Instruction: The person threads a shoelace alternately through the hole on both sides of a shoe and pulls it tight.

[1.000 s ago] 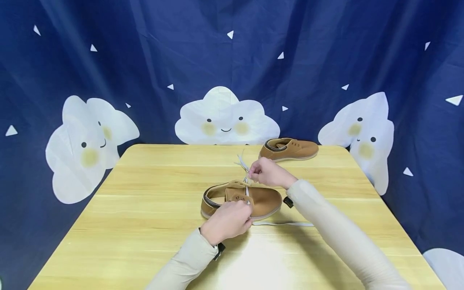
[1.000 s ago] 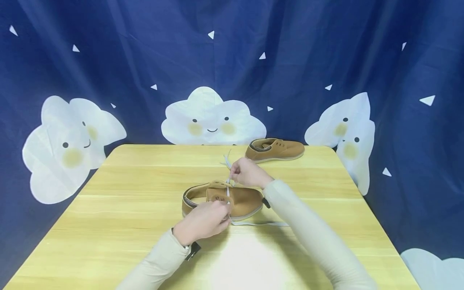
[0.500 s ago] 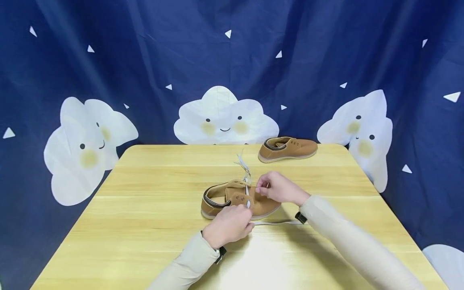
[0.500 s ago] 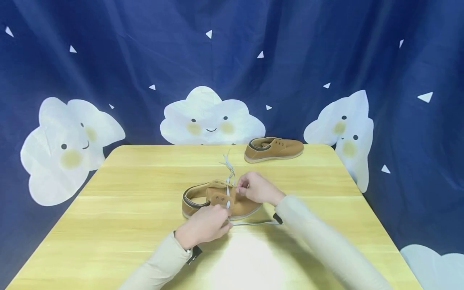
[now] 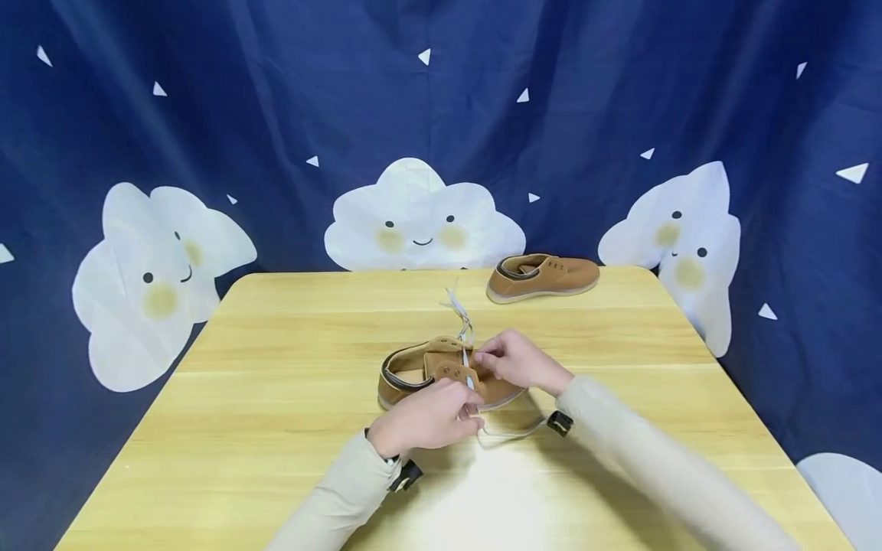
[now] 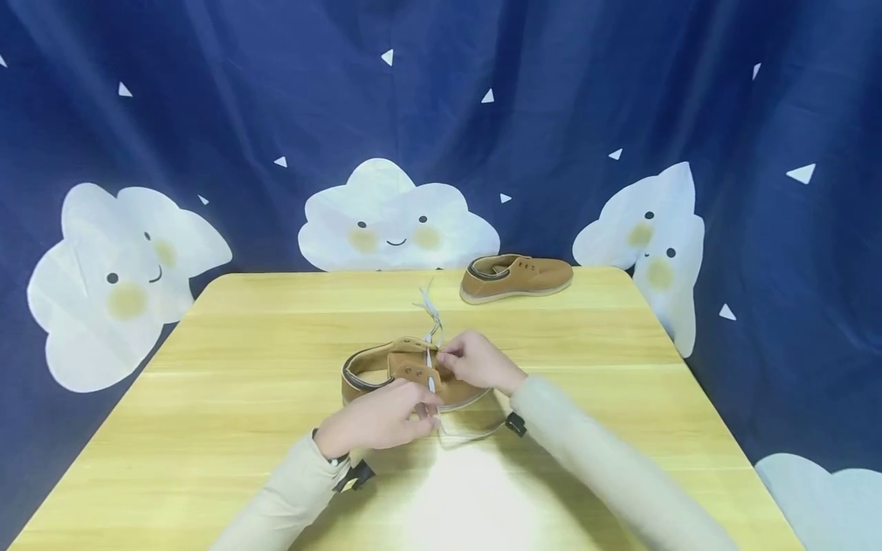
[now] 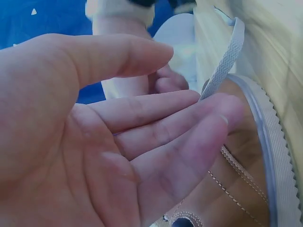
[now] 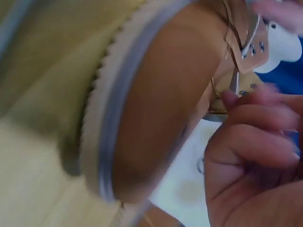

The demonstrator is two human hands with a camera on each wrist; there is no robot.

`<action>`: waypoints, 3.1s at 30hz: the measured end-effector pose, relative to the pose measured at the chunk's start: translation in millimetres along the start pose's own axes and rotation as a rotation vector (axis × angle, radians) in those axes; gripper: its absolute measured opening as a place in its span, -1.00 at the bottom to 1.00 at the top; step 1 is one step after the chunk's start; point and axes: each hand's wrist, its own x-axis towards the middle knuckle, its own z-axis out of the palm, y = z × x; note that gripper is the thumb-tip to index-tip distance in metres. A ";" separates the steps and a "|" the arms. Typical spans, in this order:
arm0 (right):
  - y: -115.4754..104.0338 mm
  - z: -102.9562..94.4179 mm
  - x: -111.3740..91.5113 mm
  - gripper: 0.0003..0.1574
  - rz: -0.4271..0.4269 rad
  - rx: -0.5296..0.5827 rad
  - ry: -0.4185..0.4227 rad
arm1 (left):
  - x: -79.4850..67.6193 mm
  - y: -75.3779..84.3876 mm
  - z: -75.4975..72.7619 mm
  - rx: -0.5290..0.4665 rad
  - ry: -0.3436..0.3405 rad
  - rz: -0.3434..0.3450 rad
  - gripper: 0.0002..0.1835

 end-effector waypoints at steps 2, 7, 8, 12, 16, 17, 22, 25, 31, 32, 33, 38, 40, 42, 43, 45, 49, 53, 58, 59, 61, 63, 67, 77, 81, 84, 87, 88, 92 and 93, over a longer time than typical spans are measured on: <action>2.1 -1.7 10.4 -0.64 0.085 0.162 -0.092 | -1.4 0.4 -1.4 -0.022 -0.002 -0.003 -0.87; 8.6 -3.2 20.0 -0.69 0.288 0.568 -0.293 | -3.2 2.0 -4.5 -0.018 -0.005 -0.011 -0.87; 9.5 -3.2 20.7 -0.69 0.306 0.623 -0.316 | -3.4 2.1 -5.2 -0.015 -0.006 -0.013 -0.87; 9.4 -2.5 23.8 -0.70 0.328 0.726 -0.368 | -3.9 0.9 -6.6 -0.007 -0.004 -0.015 -0.88; 9.7 0.0 22.7 -0.75 0.333 0.683 -0.311 | -2.9 1.4 -4.6 0.005 0.003 -0.018 -0.88; 9.5 1.2 22.3 -0.76 0.329 0.655 -0.285 | -2.7 1.7 -4.0 0.009 0.004 -0.021 -0.88; 5.7 10.5 21.1 -0.78 0.303 0.504 -0.131 | -3.3 5.6 -1.4 0.023 0.004 -0.066 -0.79; 3.4 16.2 20.5 -0.71 0.289 0.452 -0.046 | -4.1 7.2 0.4 0.028 0.003 -0.100 -0.64; 1.7 21.0 18.9 -0.61 0.288 0.399 0.028 | -2.3 3.5 5.7 0.045 0.016 -0.137 -0.67; 1.5 20.0 18.5 -0.62 0.276 0.381 0.024 | -2.2 3.0 6.4 0.051 0.017 -0.141 -0.63; 1.4 18.6 17.6 -0.64 0.269 0.365 0.023 | -2.1 2.6 7.0 0.043 0.014 -0.147 -0.59; 3.3 6.4 3.1 -0.71 0.222 0.215 0.012 | -2.7 1.2 6.6 0.002 -0.008 -0.163 -0.60; 6.1 3.4 -5.2 -0.71 0.198 0.160 -0.014 | -3.9 -0.4 3.1 -0.014 -0.003 -0.160 -0.70; 8.2 3.3 -12.4 -0.70 0.165 0.125 -0.050 | -5.4 -2.4 -1.8 -0.041 0.006 -0.159 -0.77; 8.7 4.3 -15.7 -0.68 0.147 0.102 -0.068 | -6.5 -3.3 -4.7 -0.051 0.012 -0.160 -0.79; 8.6 8.2 -21.4 -0.69 0.120 0.066 -0.103 | -8.1 -5.6 -9.3 -0.054 0.027 -0.164 -0.82; 4.7 20.3 -32.4 -0.69 0.097 0.009 -0.159 | -8.4 -9.4 -14.8 0.026 0.115 -0.170 -0.85; 4.1 35.2 -37.1 -0.65 0.057 -0.023 -0.139 | -4.8 -14.8 -14.4 0.217 0.317 -0.112 -0.92; 3.4 49.7 -35.9 -0.68 0.039 0.009 -0.045 | 1.2 -21.7 -9.2 0.446 0.476 0.021 -0.86; 3.2 51.7 -35.6 -0.68 0.044 0.021 -0.029 | 2.2 -23.0 -7.8 0.470 0.476 0.033 -0.83; 3.3 54.8 -34.7 -0.68 0.050 0.039 0.000 | 3.5 -25.2 -5.0 0.504 0.469 0.029 -0.76; 2.8 56.8 -34.5 -0.68 0.052 0.042 0.022 | 4.3 -26.7 -3.0 0.518 0.451 0.007 -0.70; 1.3 59.4 -35.3 -0.68 0.003 -0.052 0.082 | 6.4 -27.6 -0.3 0.501 0.409 -0.036 -0.60; -9.2 59.7 -41.8 -0.52 -0.106 -0.536 0.295 | 9.6 -32.8 0.7 0.324 0.324 -0.075 -0.56; -10.1 60.2 -43.5 -0.62 -0.110 -0.531 0.325 | 9.0 -32.4 -1.2 0.292 0.326 -0.075 -0.58; -9.7 59.6 -44.1 -0.70 -0.105 -0.449 0.330 | 9.2 -32.8 -1.9 0.281 0.335 -0.073 -0.58; -9.8 57.4 -44.0 -0.75 -0.083 -0.359 0.321 | 10.1 -33.2 -3.3 0.273 0.361 -0.076 -0.53; -10.1 56.3 -43.6 -0.77 -0.068 -0.322 0.311 | 10.4 -33.6 -3.7 0.269 0.368 -0.080 -0.50; -11.1 51.7 -40.2 -0.85 0.006 -0.120 0.247 | 11.4 -34.7 -4.9 0.239 0.375 -0.091 -0.42; -10.6 50.9 -39.0 -0.85 0.024 -0.066 0.225 | 11.6 -35.0 -4.6 0.228 0.367 -0.096 -0.41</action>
